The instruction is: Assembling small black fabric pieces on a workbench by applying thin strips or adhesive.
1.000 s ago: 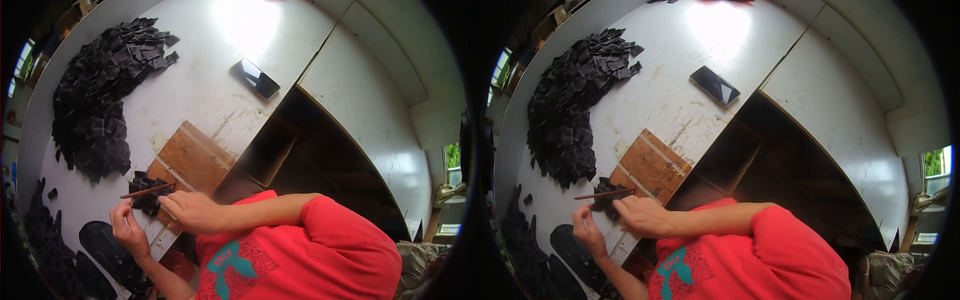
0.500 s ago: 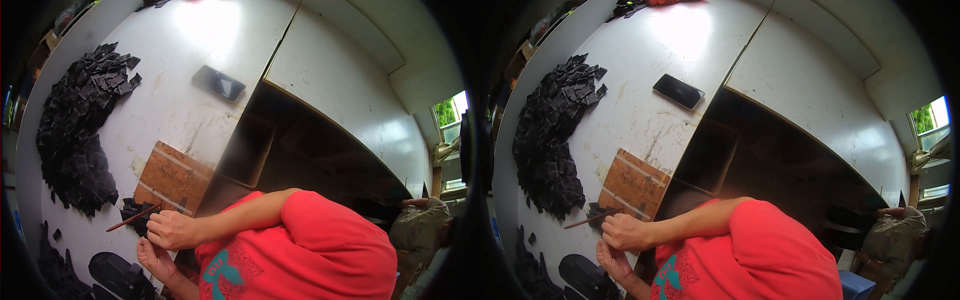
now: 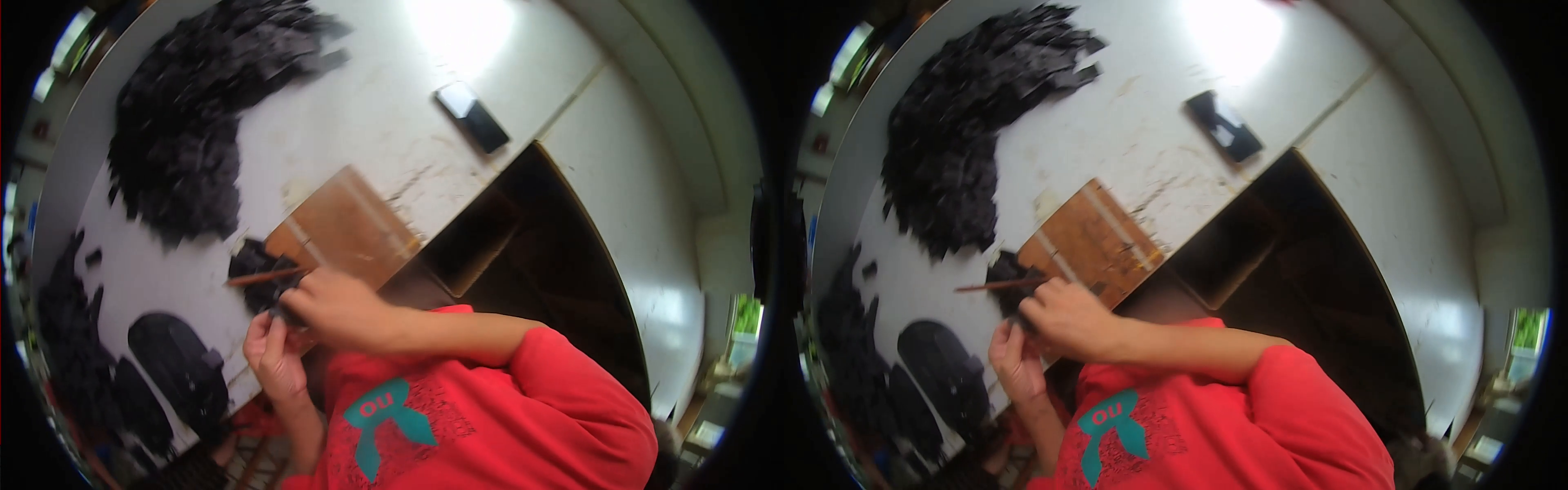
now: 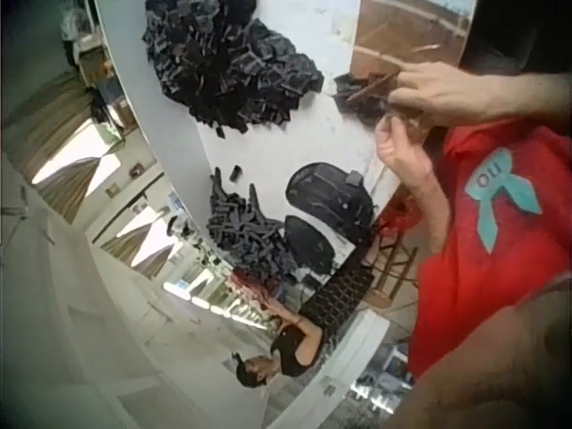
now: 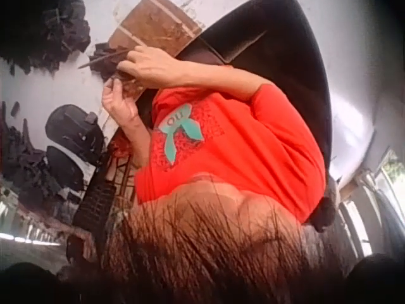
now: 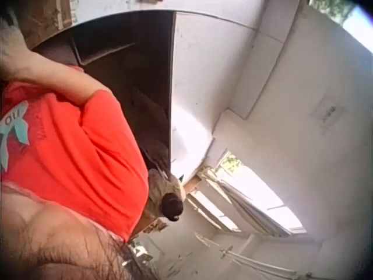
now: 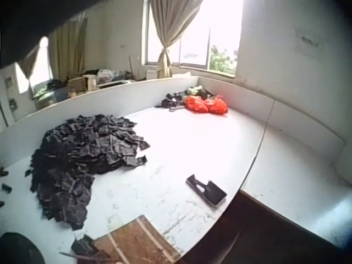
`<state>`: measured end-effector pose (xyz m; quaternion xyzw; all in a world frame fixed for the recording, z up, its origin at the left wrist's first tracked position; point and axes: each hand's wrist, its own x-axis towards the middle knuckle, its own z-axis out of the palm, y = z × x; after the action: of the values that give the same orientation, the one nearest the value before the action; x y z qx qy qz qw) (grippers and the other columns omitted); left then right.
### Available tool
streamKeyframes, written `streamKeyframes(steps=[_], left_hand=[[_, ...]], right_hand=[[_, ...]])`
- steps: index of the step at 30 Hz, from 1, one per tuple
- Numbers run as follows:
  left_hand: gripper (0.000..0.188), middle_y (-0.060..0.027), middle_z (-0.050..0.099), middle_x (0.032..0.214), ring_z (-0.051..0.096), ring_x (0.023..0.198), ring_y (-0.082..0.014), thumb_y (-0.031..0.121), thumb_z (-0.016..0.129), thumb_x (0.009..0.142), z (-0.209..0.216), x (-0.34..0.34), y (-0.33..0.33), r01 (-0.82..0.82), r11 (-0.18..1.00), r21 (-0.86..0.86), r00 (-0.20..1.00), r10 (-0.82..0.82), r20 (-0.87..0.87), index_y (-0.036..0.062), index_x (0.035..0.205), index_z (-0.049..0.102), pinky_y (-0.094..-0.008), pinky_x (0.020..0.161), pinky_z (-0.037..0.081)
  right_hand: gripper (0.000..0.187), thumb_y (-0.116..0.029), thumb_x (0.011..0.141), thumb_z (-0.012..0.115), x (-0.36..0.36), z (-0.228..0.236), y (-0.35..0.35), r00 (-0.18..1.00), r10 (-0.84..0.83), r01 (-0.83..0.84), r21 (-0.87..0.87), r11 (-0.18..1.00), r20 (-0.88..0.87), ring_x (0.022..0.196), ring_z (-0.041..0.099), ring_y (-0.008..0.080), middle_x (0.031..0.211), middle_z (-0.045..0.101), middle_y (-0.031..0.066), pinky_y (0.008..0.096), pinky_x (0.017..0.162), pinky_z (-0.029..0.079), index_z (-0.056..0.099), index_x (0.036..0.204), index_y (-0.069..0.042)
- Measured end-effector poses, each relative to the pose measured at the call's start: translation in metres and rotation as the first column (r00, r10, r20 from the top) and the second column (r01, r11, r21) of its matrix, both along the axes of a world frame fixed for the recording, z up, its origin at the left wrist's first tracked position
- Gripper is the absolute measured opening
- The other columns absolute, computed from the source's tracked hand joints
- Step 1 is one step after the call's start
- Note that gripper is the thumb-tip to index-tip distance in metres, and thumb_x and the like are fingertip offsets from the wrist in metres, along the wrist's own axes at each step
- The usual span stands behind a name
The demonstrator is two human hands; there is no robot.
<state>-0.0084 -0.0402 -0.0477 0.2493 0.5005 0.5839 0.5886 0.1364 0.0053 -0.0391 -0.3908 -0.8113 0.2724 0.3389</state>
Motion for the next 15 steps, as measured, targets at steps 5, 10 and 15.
streamKeyframes(steps=[5, 10, 15], left_hand=[[0.005, -0.0004, 0.054, 0.074, 0.048, 0.066, -0.0063, -0.001, 0.053, 0.08, 0.019, 0.012, -0.009, -0.1, 0.995, 0.023, 0.934, 0.102, -0.341, -0.0014, 0.085, 0.054, -0.0192, 0.062, 0.043], [0.008, -0.0052, 0.052, 0.072, 0.051, 0.065, -0.0119, 0.0, 0.056, 0.077, 0.016, 0.017, -0.014, -0.099, 0.987, 0.125, 0.898, 0.143, -0.415, 0.0001, 0.085, 0.053, -0.026, 0.058, 0.043], [0.007, -0.0127, 0.055, 0.072, 0.055, 0.061, -0.027, 0.004, 0.057, 0.077, 0.003, 0.019, -0.014, -0.03, 0.966, 0.257, 0.537, 0.233, -0.811, 0.0022, 0.083, 0.054, -0.034, 0.054, 0.042]], right_hand=[[0.032, -0.017, 0.065, 0.07, 0.006, 0.029, -0.001, 0.977, 0.018, -0.053, -0.16, 0.986, -0.212, 0.075, 0.052, 0.0261, 0.081, 0.051, 0.0098, 0.0333, 0.061, 0.044, 0.057, 0.091, -0.005], [0.018, -0.005, 0.065, 0.067, -0.005, 0.027, -0.002, 0.978, 0.022, -0.056, -0.16, 0.986, -0.208, 0.063, 0.055, 0.0237, 0.071, 0.051, 0.0084, 0.0317, 0.052, 0.045, 0.058, 0.081, -0.003], [0.02, -0.001, 0.065, 0.061, -0.011, 0.014, 0.0, 0.997, 0.071, -0.072, 0.213, 0.975, 0.011, 0.063, 0.05, 0.0234, 0.075, 0.049, 0.0086, 0.0303, 0.051, 0.042, 0.055, 0.085, 0.0]])
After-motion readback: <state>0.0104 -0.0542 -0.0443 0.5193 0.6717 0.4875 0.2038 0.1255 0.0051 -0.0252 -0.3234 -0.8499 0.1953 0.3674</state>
